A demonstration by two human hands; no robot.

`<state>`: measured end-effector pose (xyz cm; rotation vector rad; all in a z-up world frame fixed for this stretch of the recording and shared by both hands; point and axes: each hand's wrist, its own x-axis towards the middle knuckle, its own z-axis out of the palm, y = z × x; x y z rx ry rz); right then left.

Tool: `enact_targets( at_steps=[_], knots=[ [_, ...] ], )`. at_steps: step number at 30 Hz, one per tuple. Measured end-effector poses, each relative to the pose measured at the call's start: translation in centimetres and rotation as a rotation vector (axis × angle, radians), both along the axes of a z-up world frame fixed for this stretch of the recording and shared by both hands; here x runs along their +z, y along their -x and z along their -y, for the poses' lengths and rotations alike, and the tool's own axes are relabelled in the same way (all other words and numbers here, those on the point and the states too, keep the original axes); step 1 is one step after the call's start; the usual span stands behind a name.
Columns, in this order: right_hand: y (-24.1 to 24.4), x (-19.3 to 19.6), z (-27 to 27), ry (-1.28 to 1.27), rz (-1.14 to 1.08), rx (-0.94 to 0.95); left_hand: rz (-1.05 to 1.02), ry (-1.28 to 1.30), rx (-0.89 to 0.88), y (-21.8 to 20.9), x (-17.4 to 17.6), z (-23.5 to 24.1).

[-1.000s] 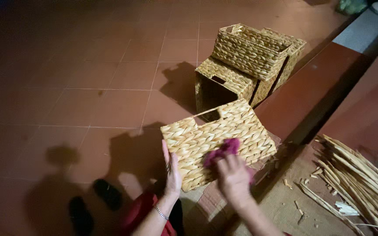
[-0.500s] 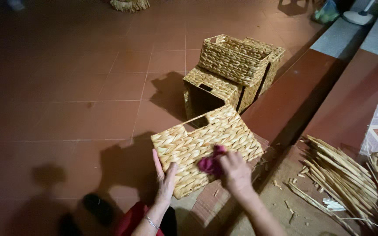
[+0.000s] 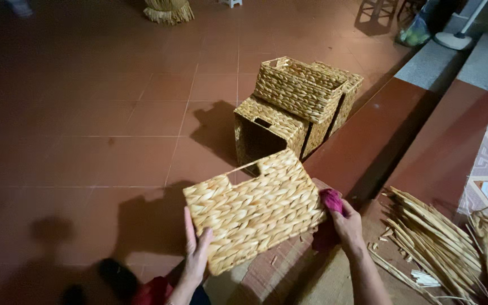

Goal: The person wipes the exterior and interior surfaces of a woven basket using a pink cloth. They rotate the basket to access all sides and continue wiping until the basket appears clean.

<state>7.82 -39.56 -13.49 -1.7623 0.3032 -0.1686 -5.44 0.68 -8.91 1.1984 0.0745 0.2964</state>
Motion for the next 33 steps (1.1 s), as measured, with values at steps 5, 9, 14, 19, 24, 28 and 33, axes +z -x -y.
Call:
enact_targets(
  at_steps=[5,9,14,19,24,28,33],
  knots=[
    [2.5,4.9,-4.3,-0.095,-0.077,0.170,-0.192,0.055,0.117,1.2,-1.5,-5.0],
    [9.0,10.5,-10.2,0.029,-0.092,0.299,-0.763,0.051,0.276,2.0,-3.1,-12.8],
    [13.6,11.6,-16.9,0.327,0.612,0.349,-0.705,-0.083,0.272,4.4,-6.3,-18.6],
    [15.0,12.4,-18.1,0.270,0.681,0.308,-0.442,0.023,0.306,5.1,-7.9,-19.2],
    [15.5,13.4,-16.6,0.301,0.565,0.251,-0.394,0.000,0.281,3.5,-7.1,-17.6],
    [17.1,14.1,-15.8,0.293,0.549,0.191,-0.496,-0.101,0.301,3.9,-6.2,-16.0],
    [18.3,15.4,-15.2,0.304,0.861,0.235,-0.392,-0.350,0.214,1.4,-5.4,-13.5]
  ],
)
